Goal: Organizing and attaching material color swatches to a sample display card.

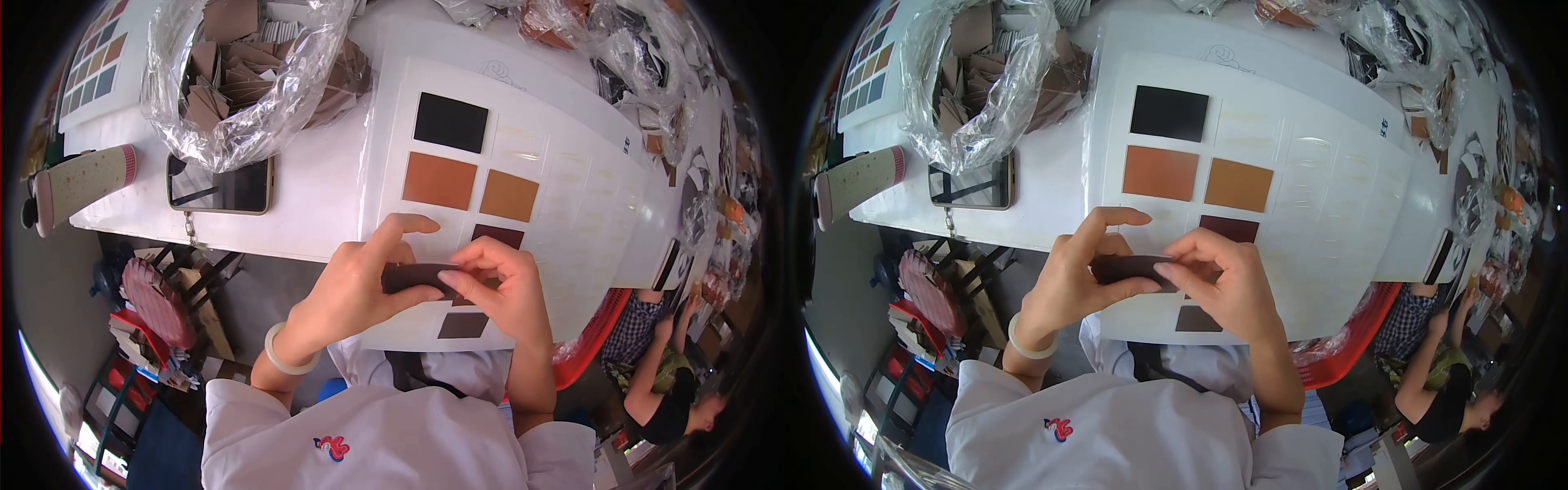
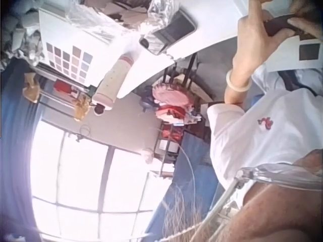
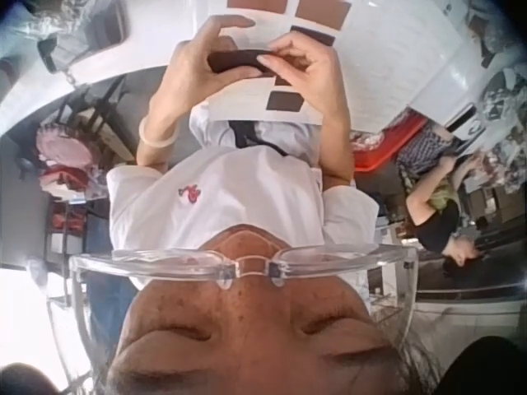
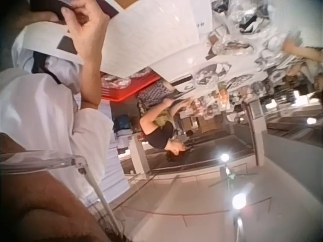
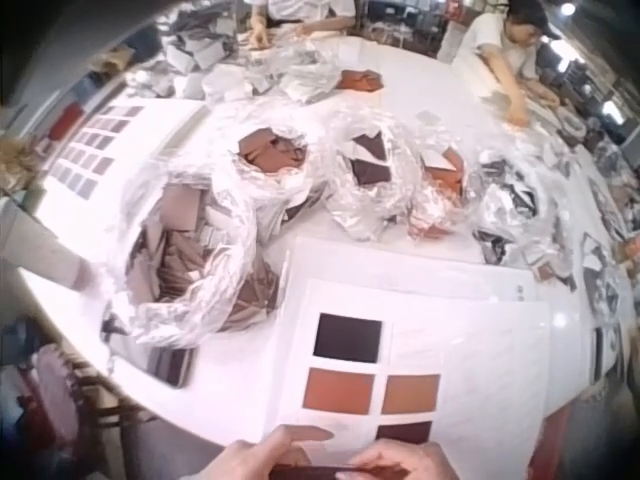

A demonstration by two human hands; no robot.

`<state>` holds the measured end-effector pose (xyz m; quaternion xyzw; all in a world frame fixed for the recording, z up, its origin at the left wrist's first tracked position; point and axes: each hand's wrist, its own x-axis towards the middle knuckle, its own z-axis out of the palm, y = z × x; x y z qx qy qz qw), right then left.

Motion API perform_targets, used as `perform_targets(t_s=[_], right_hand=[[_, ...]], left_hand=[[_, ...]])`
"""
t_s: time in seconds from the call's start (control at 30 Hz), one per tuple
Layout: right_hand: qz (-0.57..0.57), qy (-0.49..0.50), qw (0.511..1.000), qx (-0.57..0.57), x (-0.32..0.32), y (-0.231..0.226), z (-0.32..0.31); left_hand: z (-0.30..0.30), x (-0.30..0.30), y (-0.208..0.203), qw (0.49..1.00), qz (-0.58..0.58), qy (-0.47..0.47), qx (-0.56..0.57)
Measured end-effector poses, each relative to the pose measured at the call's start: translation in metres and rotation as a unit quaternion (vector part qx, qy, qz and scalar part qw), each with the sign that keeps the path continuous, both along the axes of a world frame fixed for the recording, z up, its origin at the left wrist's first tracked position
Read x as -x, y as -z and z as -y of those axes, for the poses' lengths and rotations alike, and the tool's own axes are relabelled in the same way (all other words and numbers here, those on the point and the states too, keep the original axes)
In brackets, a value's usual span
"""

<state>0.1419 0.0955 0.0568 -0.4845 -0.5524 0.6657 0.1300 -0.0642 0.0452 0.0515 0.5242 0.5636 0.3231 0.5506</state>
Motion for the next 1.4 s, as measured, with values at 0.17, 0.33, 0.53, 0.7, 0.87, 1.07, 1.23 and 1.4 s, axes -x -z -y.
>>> perform_targets(t_s=[0.17,0.33,0.53,0.7,0.87,1.07,1.23,1.4], right_hand=[[-0.004,0.155,0.987,0.040,0.000,0.020,0.001],[0.005,0.162,0.985,0.052,0.005,0.023,0.000],[0.024,0.163,0.985,0.055,0.010,0.022,-0.001],[0.027,0.169,0.984,0.052,0.011,0.024,0.001],[0.040,0.170,0.983,0.050,0.014,0.022,0.001],[0.045,0.160,0.986,0.025,0.013,0.024,0.005],[0.058,0.156,0.985,-0.039,0.014,0.022,0.008],[0.062,0.148,0.986,-0.048,0.014,0.022,0.004]], left_hand=[[0.016,0.018,-0.002,0.990,-0.058,-0.117,0.047],[0.029,0.028,-0.002,0.982,-0.080,-0.167,0.046],[0.029,0.025,-0.002,0.983,-0.069,-0.168,0.021],[0.026,0.020,-0.001,0.986,-0.063,-0.153,0.005],[0.024,0.015,-0.001,0.997,-0.064,-0.040,-0.011],[0.023,0.011,0.002,0.996,-0.082,0.012,-0.012],[0.019,0.010,-0.001,0.995,-0.094,0.024,-0.010],[0.015,0.010,-0.001,0.995,-0.095,0.026,-0.009]])
